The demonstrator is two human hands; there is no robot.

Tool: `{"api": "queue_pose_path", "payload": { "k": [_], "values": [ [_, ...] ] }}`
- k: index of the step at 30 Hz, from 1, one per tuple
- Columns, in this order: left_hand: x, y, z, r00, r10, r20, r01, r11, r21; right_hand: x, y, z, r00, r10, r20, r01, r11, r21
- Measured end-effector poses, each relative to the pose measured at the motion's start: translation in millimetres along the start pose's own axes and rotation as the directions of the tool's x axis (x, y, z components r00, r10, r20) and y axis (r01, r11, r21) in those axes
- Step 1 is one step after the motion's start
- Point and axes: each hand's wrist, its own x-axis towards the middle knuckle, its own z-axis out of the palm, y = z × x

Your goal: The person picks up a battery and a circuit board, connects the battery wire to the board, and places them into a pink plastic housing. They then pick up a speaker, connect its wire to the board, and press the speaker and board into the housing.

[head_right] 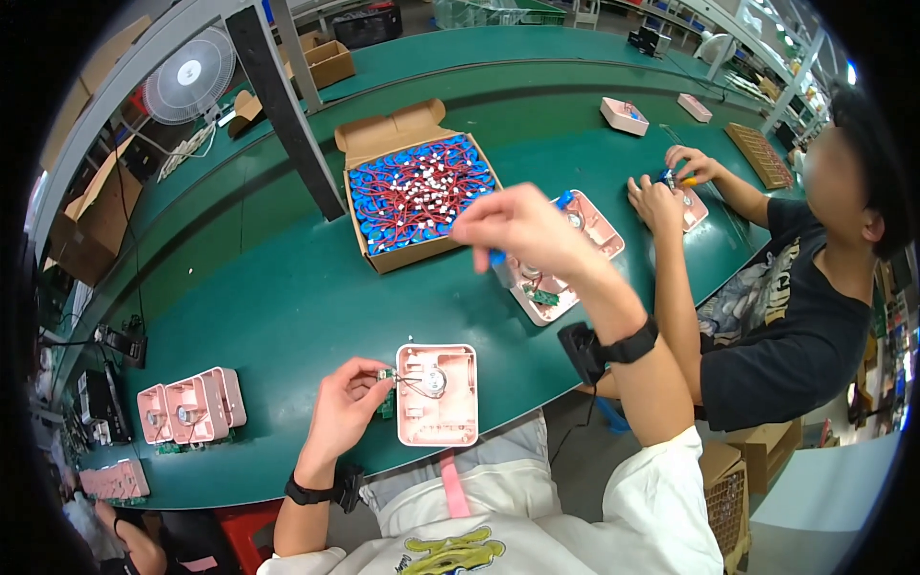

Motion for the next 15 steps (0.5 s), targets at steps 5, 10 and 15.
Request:
{"api": "queue_pose_path", "payload": {
  "k": [5, 10, 15],
  "values": [
    [7, 8, 8, 0.998, 0.062, -0.014, -0.061, 0.993, 0.103, -27, 25, 37, 0.994, 0.108, -0.002, -0.107, 0.989, 0.103],
    [7, 15, 10, 0.996, 0.086, -0.025, -0.082, 0.988, 0.128, -33, 39, 53, 0.997, -0.008, -0.076, 0.032, 0.946, 0.323],
    [9, 14, 9, 0.996, 0.090, -0.029, -0.086, 0.988, 0.128, -36, 36, 62, 0.991, -0.046, -0.127, 0.094, 0.908, 0.409]
  ]
}}
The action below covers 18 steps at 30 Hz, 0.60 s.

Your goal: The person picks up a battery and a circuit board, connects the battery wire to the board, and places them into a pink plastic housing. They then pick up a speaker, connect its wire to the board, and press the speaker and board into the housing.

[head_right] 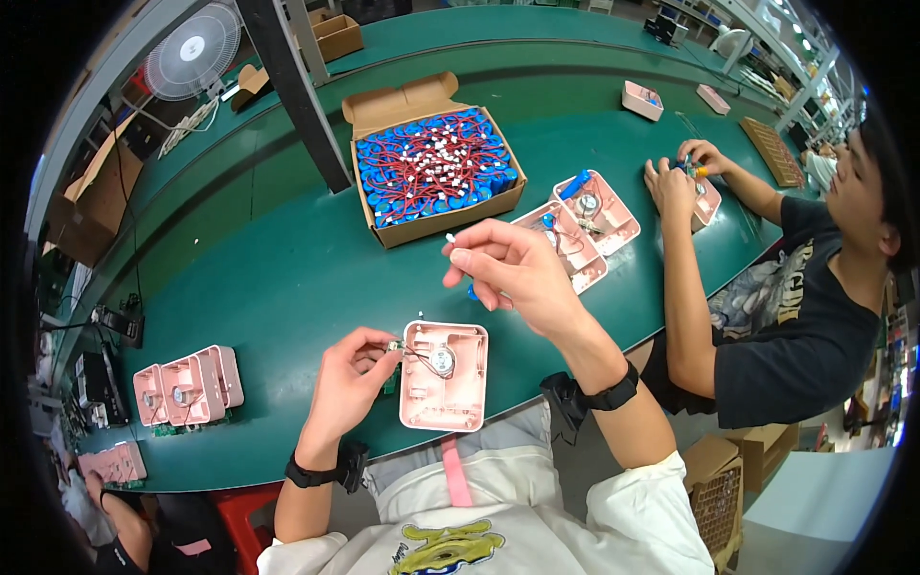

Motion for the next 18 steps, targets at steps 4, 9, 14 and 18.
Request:
{"api": "queue_pose_path", "payload": {
  "k": [4, 9, 14, 18],
  "values": [
    [1, 5, 0, 1.000, -0.011, 0.006, 0.011, 1.000, 0.011, -4, -1, 2, 1.000, -0.008, 0.003, 0.008, 0.998, 0.057],
    [1, 3, 0, 1.000, 0.005, -0.002, -0.005, 1.000, 0.028, -7, 2, 2, 1.000, 0.010, 0.019, -0.011, 0.999, 0.041],
    [0, 3, 1, 0.999, -0.053, -0.002, 0.053, 0.999, -0.007, -13, 2, 9, 0.998, 0.031, 0.058, -0.025, 0.995, -0.101],
    [0, 0, 8, 0.997, 0.053, -0.052, -0.053, 0.999, 0.013, -32, 5, 36, 0.963, -0.154, 0.221, 0.257, 0.768, -0.586]
  ]
}}
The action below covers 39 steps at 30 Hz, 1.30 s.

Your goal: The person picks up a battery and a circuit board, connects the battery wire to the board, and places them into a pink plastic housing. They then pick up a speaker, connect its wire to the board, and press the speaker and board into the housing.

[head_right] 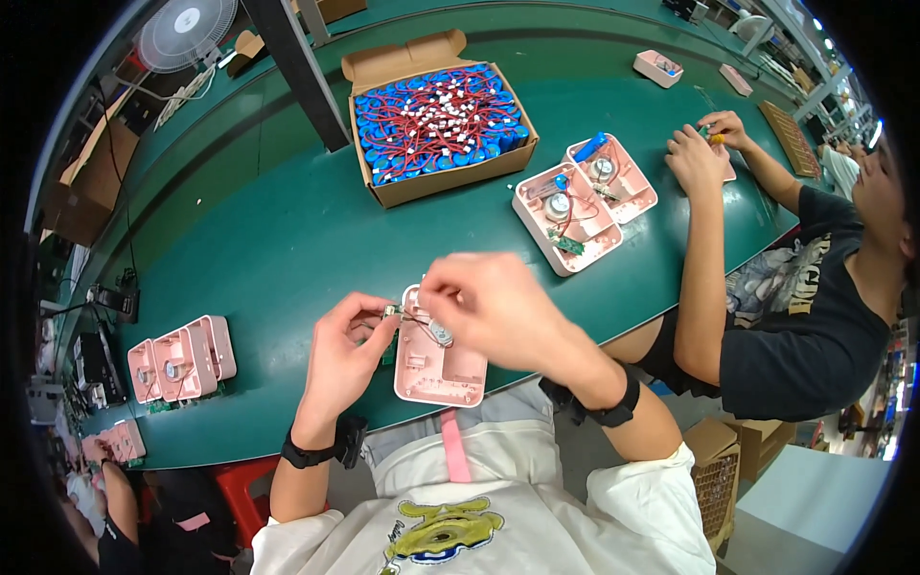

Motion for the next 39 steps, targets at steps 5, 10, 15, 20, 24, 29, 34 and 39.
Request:
{"api": "queue_pose_path", "payload": {
  "k": [5, 10, 15, 20, 24, 29, 34, 39],
  "values": [
    [-4, 4, 7, 0.991, 0.119, -0.063, -0.114, 0.990, 0.081, -1, 5, 32, 0.999, -0.043, 0.014, 0.045, 0.970, -0.238],
    [-6, 8, 11, 0.968, 0.230, -0.102, -0.209, 0.961, 0.183, 1, 4, 38, 0.999, 0.028, 0.038, -0.020, 0.979, -0.205],
    [-7, 9, 12, 0.950, 0.288, -0.119, -0.255, 0.939, 0.232, 1, 3, 39, 0.994, 0.103, 0.034, -0.097, 0.985, -0.144],
    [-11, 8, 16, 0.936, 0.328, -0.131, -0.278, 0.913, 0.299, 0, 1, 46, 0.986, 0.167, 0.002, -0.167, 0.981, -0.095],
    [-15, 6, 23, 0.912, 0.367, -0.182, -0.286, 0.888, 0.359, -1, -1, 49, 0.983, 0.181, -0.021, -0.183, 0.979, -0.092],
    [-14, 7, 22, 0.886, 0.449, -0.117, -0.359, 0.824, 0.439, 0, 1, 45, 0.986, 0.168, -0.024, -0.169, 0.979, -0.117],
    [0, 11, 11, 0.898, 0.438, -0.047, -0.377, 0.819, 0.432, 5, 5, 30, 0.986, 0.158, 0.057, -0.148, 0.978, -0.144],
    [7, 15, -4, 0.960, 0.281, -0.010, -0.255, 0.884, 0.392, 3, 21, -15, 0.999, -0.039, 0.028, 0.045, 0.957, -0.286]
  ]
}}
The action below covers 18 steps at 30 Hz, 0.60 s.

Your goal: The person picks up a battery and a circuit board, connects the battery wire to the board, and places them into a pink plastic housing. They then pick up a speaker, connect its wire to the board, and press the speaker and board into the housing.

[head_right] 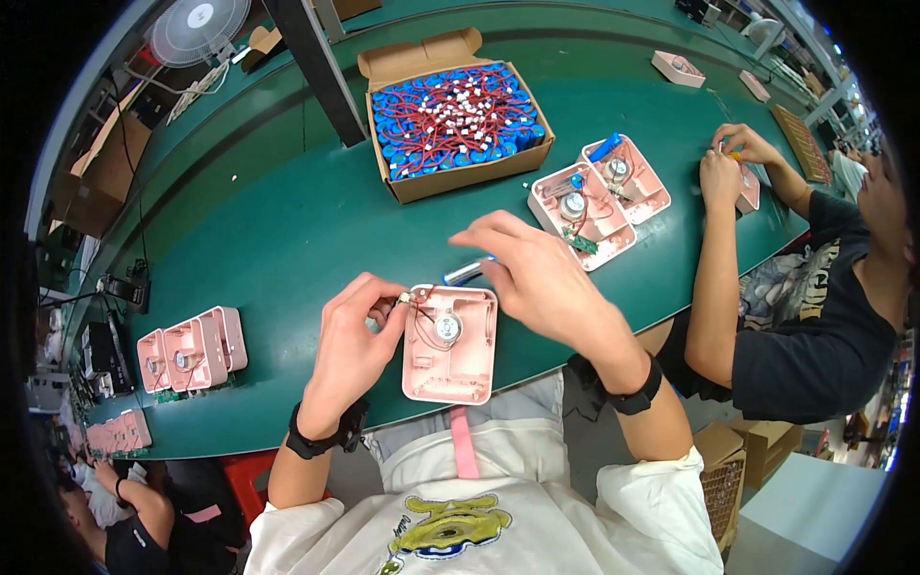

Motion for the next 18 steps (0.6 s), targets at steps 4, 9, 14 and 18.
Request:
{"api": "queue_pose_path", "payload": {
  "k": [4, 9, 14, 18],
  "values": [
    [3, 0, 3, 1.000, 0.020, 0.010, -0.019, 0.999, -0.048, 5, 28, 12, 0.989, -0.142, 0.047, 0.143, 0.990, -0.016],
    [5, -1, 3, 0.999, 0.036, 0.004, -0.036, 0.999, -0.025, 13, 35, 14, 0.957, -0.092, 0.274, 0.146, 0.972, -0.184],
    [5, 11, -1, 0.999, -0.030, 0.014, 0.030, 0.998, -0.056, 14, 19, 10, 0.992, -0.057, 0.114, 0.085, 0.962, -0.259],
    [4, 16, -5, 0.991, -0.097, 0.094, 0.105, 0.991, -0.085, 13, -5, -8, 0.998, 0.051, 0.029, -0.057, 0.966, 0.254]
  ]
}}
